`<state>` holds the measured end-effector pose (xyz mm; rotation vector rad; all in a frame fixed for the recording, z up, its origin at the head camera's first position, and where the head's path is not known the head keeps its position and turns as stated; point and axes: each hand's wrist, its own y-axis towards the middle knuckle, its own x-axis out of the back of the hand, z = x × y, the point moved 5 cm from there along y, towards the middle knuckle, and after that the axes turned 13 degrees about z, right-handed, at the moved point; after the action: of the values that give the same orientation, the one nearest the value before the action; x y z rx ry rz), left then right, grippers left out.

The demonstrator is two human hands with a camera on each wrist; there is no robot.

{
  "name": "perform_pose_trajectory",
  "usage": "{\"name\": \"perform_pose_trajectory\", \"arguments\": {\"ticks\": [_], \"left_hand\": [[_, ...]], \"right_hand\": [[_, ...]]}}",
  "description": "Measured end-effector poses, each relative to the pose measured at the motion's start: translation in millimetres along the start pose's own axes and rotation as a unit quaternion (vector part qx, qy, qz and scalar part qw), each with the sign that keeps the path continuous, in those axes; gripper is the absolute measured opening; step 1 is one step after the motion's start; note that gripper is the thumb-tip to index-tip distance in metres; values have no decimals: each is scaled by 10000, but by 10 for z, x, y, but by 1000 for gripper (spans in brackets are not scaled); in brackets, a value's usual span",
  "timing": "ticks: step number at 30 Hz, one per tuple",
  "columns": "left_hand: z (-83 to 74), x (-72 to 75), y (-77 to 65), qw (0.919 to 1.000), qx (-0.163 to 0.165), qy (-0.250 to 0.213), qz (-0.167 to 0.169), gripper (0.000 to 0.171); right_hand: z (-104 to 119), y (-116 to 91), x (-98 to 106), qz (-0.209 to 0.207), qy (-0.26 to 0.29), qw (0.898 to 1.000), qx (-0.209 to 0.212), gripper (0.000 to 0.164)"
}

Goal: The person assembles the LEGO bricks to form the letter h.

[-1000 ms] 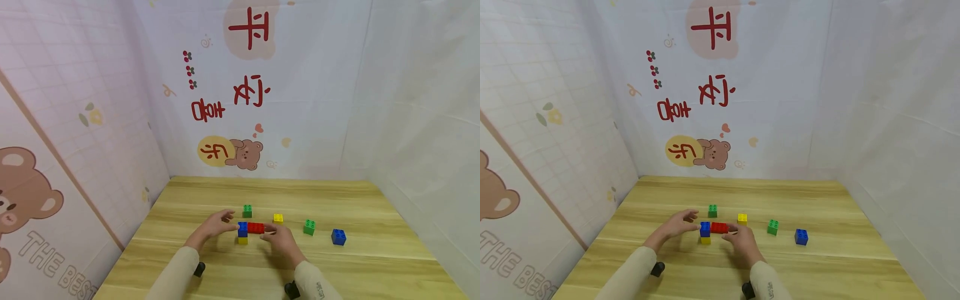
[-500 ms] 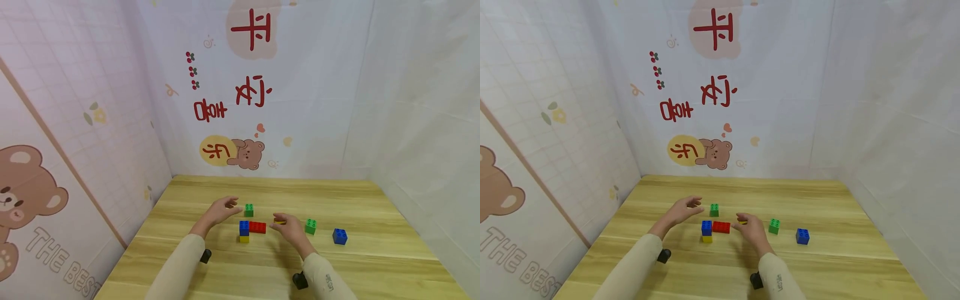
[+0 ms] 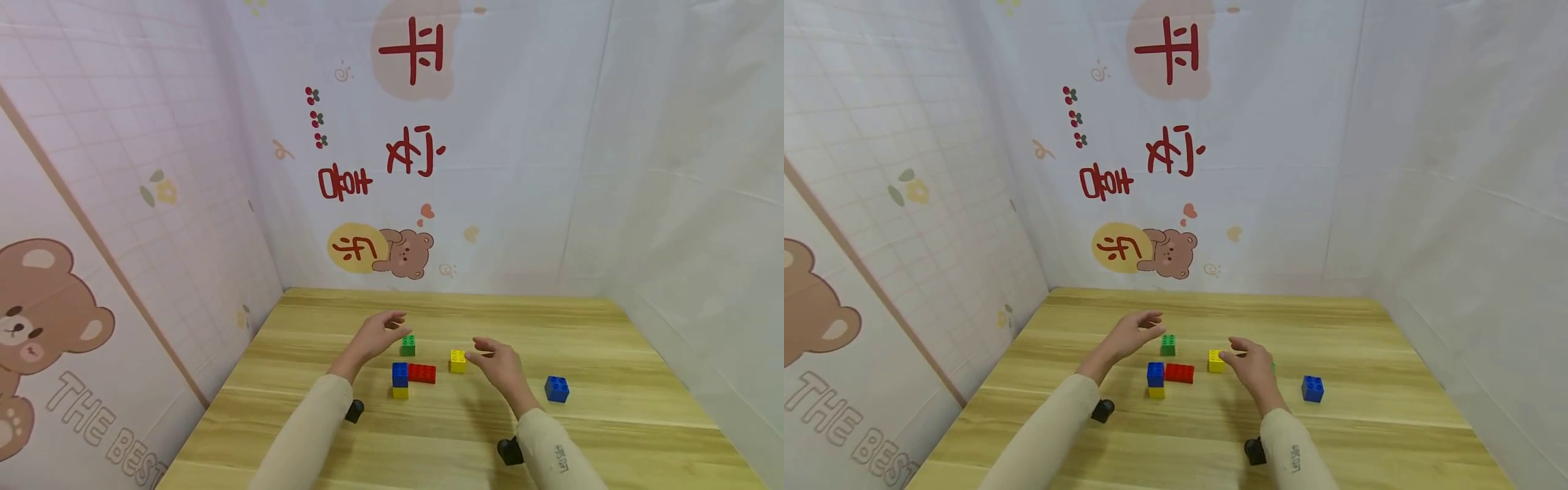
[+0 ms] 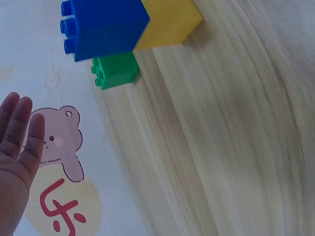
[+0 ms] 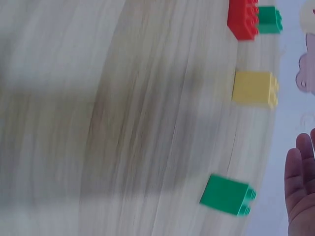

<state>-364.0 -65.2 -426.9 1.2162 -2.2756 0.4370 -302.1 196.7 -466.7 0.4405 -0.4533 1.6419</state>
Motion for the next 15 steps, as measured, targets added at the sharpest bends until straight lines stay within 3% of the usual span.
{"name": "perform_pose_trajectory", "arguments": {"ticks": [8, 15], "left_hand": [[-160, -82, 153, 9998, -27, -192, 45, 47], [-360, -247, 303, 9987, -129, -459, 190, 48]], "right_hand": [[-123, -95, 356, -172, -170, 9994, -267, 54], [-260, -194, 650, -491, -330, 9975, -377, 55]]}}
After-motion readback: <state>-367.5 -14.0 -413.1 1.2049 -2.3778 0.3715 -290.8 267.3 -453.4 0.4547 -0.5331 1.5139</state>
